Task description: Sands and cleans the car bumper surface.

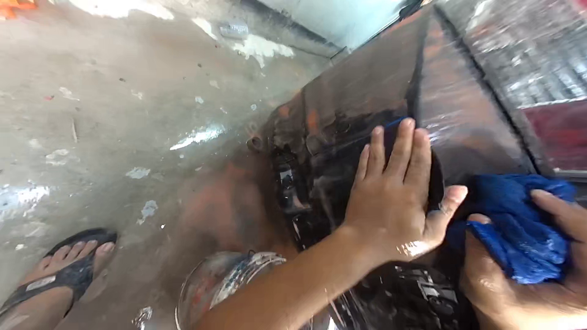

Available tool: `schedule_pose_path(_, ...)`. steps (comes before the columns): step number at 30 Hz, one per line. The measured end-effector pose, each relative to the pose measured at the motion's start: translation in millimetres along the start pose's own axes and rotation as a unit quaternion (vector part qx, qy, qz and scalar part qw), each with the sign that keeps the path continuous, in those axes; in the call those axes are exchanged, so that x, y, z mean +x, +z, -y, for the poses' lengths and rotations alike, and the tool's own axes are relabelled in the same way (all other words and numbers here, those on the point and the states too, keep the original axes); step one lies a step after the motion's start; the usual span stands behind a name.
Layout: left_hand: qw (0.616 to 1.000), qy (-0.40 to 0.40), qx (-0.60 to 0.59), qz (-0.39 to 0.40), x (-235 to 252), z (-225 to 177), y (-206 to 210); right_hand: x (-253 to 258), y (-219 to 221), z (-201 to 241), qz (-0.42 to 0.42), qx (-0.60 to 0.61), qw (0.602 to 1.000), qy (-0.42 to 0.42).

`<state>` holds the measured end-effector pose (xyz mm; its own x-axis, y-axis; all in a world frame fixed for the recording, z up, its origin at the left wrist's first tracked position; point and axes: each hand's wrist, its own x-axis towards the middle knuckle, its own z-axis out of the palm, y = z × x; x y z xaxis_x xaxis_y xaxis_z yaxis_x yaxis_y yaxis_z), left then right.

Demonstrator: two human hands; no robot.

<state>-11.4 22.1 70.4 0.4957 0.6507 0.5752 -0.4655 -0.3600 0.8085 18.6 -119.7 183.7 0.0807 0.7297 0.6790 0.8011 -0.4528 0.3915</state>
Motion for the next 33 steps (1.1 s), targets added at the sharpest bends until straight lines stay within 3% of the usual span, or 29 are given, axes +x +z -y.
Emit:
schedule_pose_path(2,1.0,0.019,-0.012,-0.015,-14,25,-3,-2,0,0,-0.005,0.003,1.0,0.003)
schedule_pose_path(4,0.998,-0.062,-0.007,-0.032,-36,58,-2,3,0,0,-0.005,-0.011,1.0,-0.005)
schedule_pose_path(6,0.992,-0.119,-0.021,-0.031,-37,47,1,3,-2,1,-0.006,-0.017,1.0,-0.006)
schedule_pose_path(9,0.999,-0.004,-0.047,0.018,-5,-11,-1,2,5,1,-0.02,0.006,1.0,0.004)
schedule_pose_path(12,0.997,0.053,-0.054,0.005,1,6,-4,-5,1,0,-0.014,0.011,1.0,0.015)
schedule_pose_path(15,0.997,-0.064,-0.024,-0.032,-23,58,-6,0,0,1,-0.006,-0.004,1.0,0.003)
schedule_pose_path(17,0.991,-0.129,-0.023,-0.04,-52,45,3,3,-3,5,-0.003,-0.01,1.0,-0.007)
schedule_pose_path(20,0.994,-0.095,-0.042,-0.034,-76,19,12,7,2,9,0.004,0.013,1.0,0.001)
schedule_pose_path(23,0.992,-0.12,-0.031,0.002,-45,68,0,4,3,4,-0.003,0.009,1.0,0.004)
schedule_pose_path(25,0.986,-0.159,-0.042,-0.037,-26,96,0,0,1,2,-0.004,-0.01,1.0,0.004)
schedule_pose_path(27,0.987,-0.155,-0.007,-0.042,-47,71,8,3,-5,1,0.009,-0.03,0.999,-0.006)
schedule_pose_path(31,0.998,-0.024,0.054,0.025,-150,4,42,3,-3,3,0.024,-0.033,0.999,-0.01)
schedule_pose_path(33,0.997,-0.026,0.063,0.028,-136,7,37,1,-2,4,0.011,-0.033,0.999,-0.013)
